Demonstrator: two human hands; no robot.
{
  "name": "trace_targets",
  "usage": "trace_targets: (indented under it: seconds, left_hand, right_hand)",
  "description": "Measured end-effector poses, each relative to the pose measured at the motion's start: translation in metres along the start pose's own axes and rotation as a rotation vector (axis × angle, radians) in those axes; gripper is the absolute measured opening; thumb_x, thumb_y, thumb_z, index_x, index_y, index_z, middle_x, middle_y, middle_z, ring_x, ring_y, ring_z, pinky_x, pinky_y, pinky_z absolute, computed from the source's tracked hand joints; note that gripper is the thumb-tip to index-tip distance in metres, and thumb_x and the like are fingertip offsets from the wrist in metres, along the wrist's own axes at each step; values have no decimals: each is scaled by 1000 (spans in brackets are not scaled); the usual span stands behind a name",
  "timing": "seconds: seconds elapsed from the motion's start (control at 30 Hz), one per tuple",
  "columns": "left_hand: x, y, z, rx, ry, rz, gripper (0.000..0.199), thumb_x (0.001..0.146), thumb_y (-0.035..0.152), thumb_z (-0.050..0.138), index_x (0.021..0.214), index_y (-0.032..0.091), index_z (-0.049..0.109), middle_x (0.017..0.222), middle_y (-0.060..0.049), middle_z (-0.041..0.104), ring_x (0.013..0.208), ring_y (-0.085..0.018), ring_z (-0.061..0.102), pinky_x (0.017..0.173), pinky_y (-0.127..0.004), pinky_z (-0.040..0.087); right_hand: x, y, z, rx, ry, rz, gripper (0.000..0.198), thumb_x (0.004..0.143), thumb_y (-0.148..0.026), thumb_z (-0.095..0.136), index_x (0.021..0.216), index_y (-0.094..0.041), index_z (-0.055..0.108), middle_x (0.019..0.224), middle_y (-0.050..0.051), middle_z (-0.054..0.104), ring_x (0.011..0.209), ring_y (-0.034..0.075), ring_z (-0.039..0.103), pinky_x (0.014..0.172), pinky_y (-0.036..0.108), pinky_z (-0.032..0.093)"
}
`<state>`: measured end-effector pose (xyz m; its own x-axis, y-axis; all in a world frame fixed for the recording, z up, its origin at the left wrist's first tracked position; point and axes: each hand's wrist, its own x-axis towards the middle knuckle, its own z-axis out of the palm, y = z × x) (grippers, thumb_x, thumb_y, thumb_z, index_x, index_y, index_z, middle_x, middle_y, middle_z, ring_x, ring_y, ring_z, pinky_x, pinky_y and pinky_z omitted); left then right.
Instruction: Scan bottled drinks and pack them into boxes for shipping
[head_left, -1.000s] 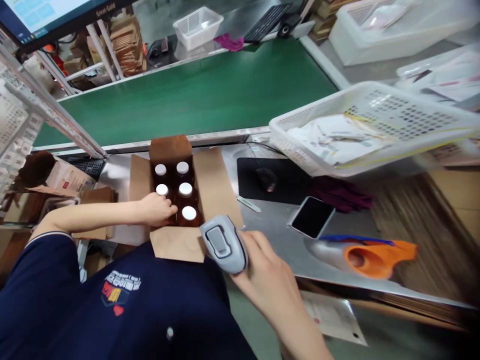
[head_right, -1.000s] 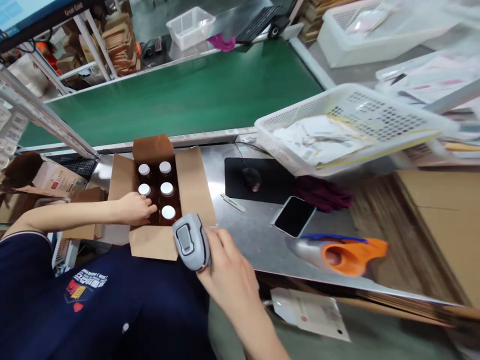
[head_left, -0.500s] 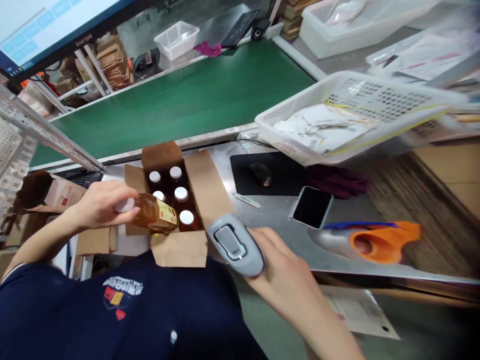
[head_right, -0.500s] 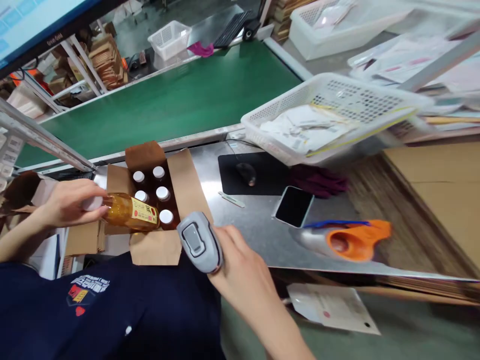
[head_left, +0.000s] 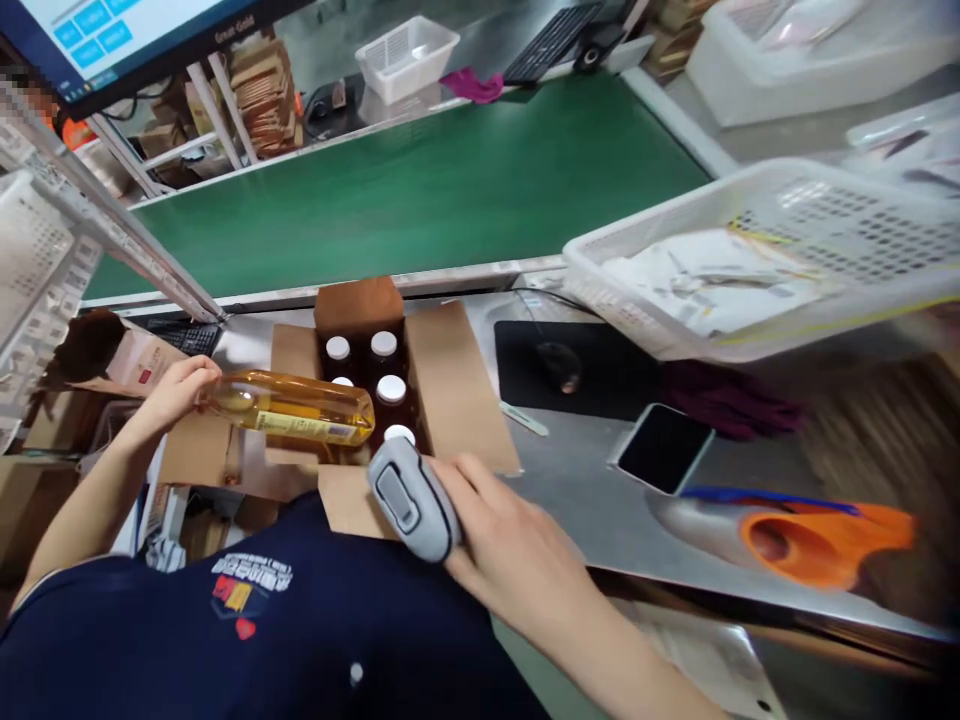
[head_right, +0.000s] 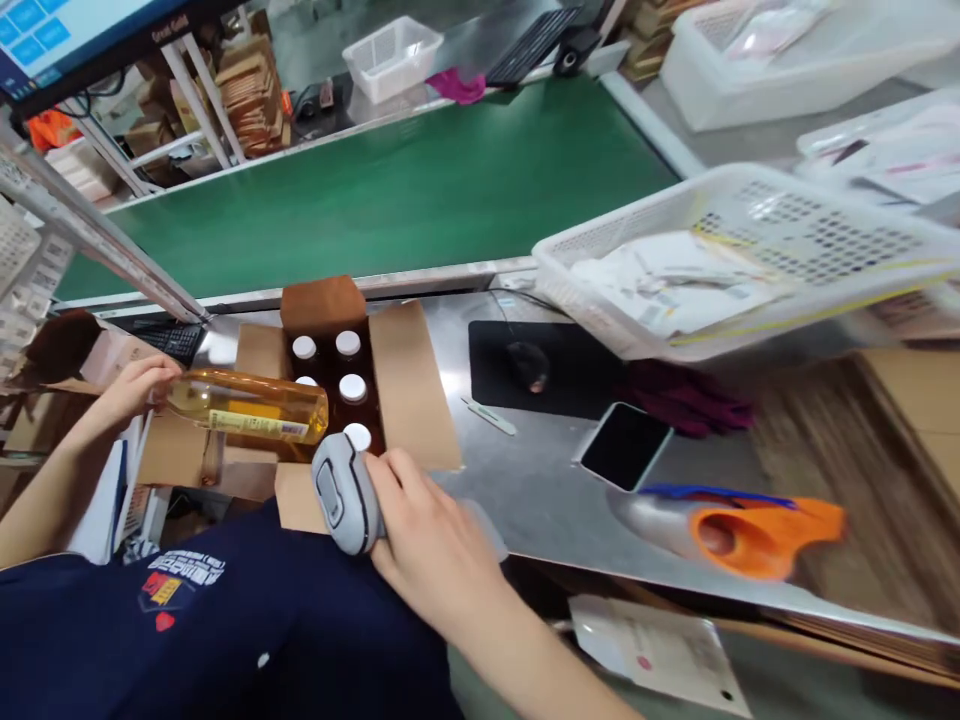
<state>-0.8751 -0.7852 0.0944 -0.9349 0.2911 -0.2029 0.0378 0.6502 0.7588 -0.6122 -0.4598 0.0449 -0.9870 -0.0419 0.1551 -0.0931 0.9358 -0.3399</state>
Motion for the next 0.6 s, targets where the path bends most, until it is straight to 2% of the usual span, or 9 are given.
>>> trace_targets:
  seconds: [0.13,0.27,0.4,0.5,0.6]
  left_hand:
    - [0,-12,2,-112,-39,-43,25,68,43,62,75,19,66,55,2,57,49,-15,52,44,-23,38]
    - [1,-13,2,-148,-79,-41,22,69,41,62,70,19,66,52,2,57,46,-14,50,42,-23,37]
    - [5,-11,1,-105,-78,-25,21,71,40,59,70,20,65,53,1,56,46,-15,51,43,-23,38]
    - [7,-9,1,-96,-61,-39,22,70,41,60,70,20,65,51,1,54,45,-15,48,42,-24,36]
    - [4,-4,1,-82,-37,8,24,70,43,62,72,19,66,54,1,55,47,-14,49,43,-24,39]
  right_hand:
    - [1,-14,6,-91,1,-94,57,78,-5,53,133,-16,56,106,8,67,85,23,73,54,29,51]
    - [2,-23,10,-109,30,-143,59,77,-3,52,135,-13,54,108,11,69,95,26,72,59,31,56]
    - [1,-28,13,-120,56,-134,57,78,-3,51,134,-15,54,109,13,71,93,27,72,65,31,59]
    - [-3,-26,13,-108,100,-119,57,76,-3,51,132,-15,56,106,12,71,91,26,72,63,30,58]
    - [-12,-20,12,-82,111,-103,57,75,-4,50,131,-16,56,103,10,69,89,25,72,60,29,57]
